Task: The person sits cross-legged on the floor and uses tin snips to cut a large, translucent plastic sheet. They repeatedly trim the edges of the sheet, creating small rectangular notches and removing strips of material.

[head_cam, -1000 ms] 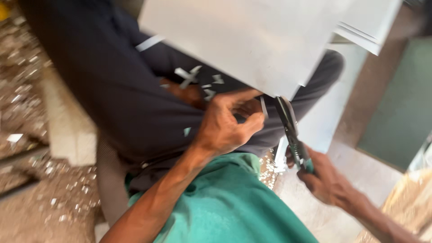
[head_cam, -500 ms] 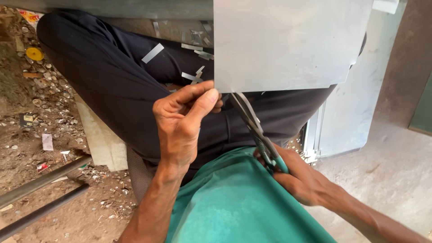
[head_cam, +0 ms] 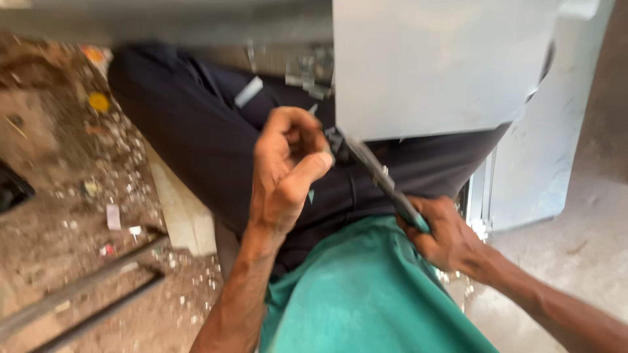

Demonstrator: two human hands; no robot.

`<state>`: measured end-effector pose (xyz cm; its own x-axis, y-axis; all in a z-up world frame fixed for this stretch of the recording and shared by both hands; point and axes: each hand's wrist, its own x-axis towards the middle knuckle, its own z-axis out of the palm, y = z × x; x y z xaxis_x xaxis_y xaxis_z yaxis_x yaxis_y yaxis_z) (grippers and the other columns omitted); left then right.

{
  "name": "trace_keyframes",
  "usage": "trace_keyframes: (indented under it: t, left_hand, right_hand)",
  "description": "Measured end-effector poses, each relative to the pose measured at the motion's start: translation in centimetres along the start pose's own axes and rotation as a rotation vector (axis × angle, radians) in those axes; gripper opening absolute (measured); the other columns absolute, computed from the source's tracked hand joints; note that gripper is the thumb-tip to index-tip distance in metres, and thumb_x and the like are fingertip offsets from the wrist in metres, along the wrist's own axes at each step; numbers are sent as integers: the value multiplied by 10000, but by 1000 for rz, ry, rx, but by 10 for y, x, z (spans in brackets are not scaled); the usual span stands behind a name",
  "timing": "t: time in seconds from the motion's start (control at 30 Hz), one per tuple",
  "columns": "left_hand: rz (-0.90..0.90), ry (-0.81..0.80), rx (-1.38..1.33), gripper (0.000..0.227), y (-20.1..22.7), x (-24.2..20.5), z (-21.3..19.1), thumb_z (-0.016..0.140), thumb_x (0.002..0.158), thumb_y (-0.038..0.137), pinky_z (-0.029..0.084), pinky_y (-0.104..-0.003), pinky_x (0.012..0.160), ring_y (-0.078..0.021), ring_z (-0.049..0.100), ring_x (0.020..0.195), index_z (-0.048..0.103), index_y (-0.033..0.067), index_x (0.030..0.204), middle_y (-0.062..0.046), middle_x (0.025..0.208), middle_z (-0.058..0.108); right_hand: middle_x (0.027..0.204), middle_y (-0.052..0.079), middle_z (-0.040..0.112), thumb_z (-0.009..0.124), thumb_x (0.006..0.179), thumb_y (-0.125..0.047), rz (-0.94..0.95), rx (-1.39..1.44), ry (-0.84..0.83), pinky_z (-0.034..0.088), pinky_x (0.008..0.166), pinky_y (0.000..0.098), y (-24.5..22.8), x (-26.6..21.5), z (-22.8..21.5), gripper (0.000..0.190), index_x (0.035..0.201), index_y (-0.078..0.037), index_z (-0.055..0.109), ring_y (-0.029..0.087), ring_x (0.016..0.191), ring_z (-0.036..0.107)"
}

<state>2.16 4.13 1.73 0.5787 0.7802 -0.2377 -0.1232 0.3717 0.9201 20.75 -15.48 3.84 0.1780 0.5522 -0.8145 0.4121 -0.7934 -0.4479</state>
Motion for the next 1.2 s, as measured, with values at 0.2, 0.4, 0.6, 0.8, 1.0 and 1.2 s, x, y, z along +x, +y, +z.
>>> trace_keyframes:
  t: [0.2,0.4,0.6,0.8,1.0,1.2]
  left_hand:
    - [56,-32,65,593,9,100,33,592,1054,377,208,-304,435,-89,267,455,326,112,594,59,520,310]
    - [261,104,-137,461,-40,31,119,607,1008,501,405,-328,600,-170,480,697,480,73,890,-66,836,469]
    - [-37,-254,-799,704,-57,15,87,647,934,645,647,-352,772,-277,733,995,627,26,1266,-222,1241,655]
    - [249,636,-375,358,15,63,-33,726,964,360,583,-268,502,-163,696,586,615,31,878,-89,717,686]
    - [344,691,-373,168,40,102,-65,765,856,131,626,-304,545,-183,728,590,697,-23,853,-128,726,742]
    - [235,448,-416,137,6,-3,-20,753,937,117,623,-289,621,-149,711,673,693,-6,951,-116,804,742]
  right_hand:
    - [572,117,593,596,714,-93,64,15,112,470,570,409,71,4,17,139,807,-19,670,233,566,563]
    - [617,97,659,662,638,-113,-91,237,155,493,589,389,133,6,30,233,850,-21,693,228,612,617]
    - [562,126,630,634,676,-71,104,270,140,446,547,387,144,5,27,153,778,23,698,233,549,602]
    - [551,101,615,600,719,-83,28,134,122,451,522,372,108,15,14,123,761,-2,683,205,519,562]
    - [561,109,603,617,719,-82,-35,1,38,485,528,390,43,33,-2,117,732,32,642,203,528,609]
    - [817,115,688,505,813,-94,-88,-285,-88,555,666,387,-9,25,-32,187,901,-24,655,226,663,682]
